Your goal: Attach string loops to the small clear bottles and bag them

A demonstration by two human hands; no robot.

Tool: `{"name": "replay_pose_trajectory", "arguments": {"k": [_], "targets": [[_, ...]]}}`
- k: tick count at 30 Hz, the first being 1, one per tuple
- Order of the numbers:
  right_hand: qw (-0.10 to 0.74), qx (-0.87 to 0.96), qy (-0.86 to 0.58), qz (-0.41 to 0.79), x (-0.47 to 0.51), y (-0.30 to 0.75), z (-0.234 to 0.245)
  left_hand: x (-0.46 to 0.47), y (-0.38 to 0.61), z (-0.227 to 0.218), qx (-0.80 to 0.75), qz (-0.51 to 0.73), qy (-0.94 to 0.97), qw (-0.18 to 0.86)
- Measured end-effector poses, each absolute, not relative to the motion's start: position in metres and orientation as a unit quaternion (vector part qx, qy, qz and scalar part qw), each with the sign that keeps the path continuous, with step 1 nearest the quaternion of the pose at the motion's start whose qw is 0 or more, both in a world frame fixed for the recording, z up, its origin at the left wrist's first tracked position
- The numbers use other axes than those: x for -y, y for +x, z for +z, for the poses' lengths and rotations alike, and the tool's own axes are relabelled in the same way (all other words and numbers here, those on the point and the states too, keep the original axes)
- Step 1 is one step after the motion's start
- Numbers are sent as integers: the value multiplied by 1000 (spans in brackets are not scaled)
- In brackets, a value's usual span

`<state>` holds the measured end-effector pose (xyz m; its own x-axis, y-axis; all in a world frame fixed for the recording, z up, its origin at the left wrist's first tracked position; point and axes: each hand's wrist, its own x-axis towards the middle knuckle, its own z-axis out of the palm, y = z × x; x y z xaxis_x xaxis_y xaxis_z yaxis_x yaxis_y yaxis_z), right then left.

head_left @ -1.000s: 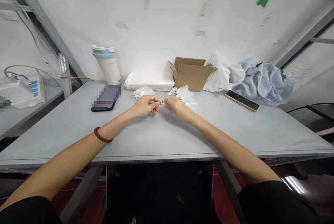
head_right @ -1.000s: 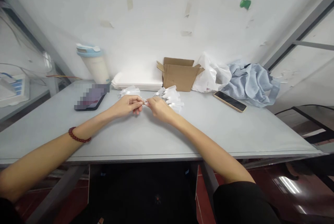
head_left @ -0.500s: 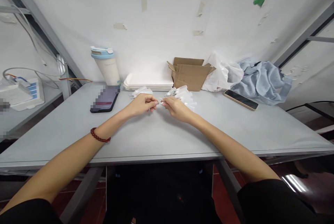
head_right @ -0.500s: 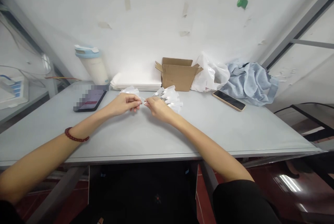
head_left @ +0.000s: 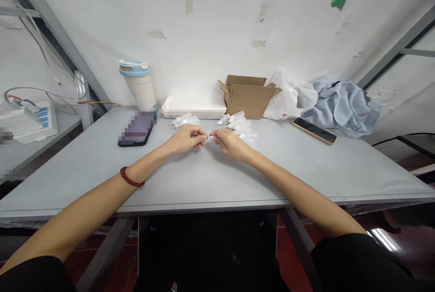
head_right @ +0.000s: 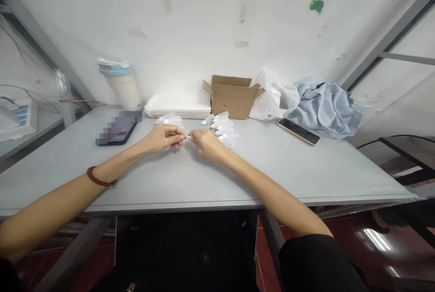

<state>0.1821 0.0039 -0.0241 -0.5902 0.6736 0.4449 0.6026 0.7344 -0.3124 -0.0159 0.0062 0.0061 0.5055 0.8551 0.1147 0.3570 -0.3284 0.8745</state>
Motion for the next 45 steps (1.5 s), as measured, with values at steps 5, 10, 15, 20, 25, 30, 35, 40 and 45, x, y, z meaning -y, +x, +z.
{"name": "replay_pose_trajectory", "arguments": {"k": [5, 10, 15, 20, 25, 30, 35, 40, 45], "targets": [[278, 889, -359, 63, -4, 183, -22, -5, -14, 5, -402, 309, 759, 408], [293, 890, -344, 67, -4, 183, -18, -5, -13, 5, -400, 317, 756, 411], [300, 889, -340, 65, -4, 180, -14, -6, -11, 7, -409, 305, 755, 413], [294, 893, -337, 57, -6, 181, -14, -5, -13, 9, -409, 304, 768, 387], [266, 898, -348, 37, -7, 182, -15, -5, -16, 14, -412, 293, 783, 363], [225, 895, -385, -26, -9, 185, -15, -15, -27, 23, -437, 306, 773, 344], [155, 879, -416, -173, -15, 194, -14, -32, -45, 29, -525, 403, 691, 291], [107, 867, -414, -257, -21, 196, -16, -43, -55, 26, -601, 423, 642, 218], [76, 851, -450, -262, -35, 184, -20, -50, -60, 20, -639, 380, 639, 198]]}}
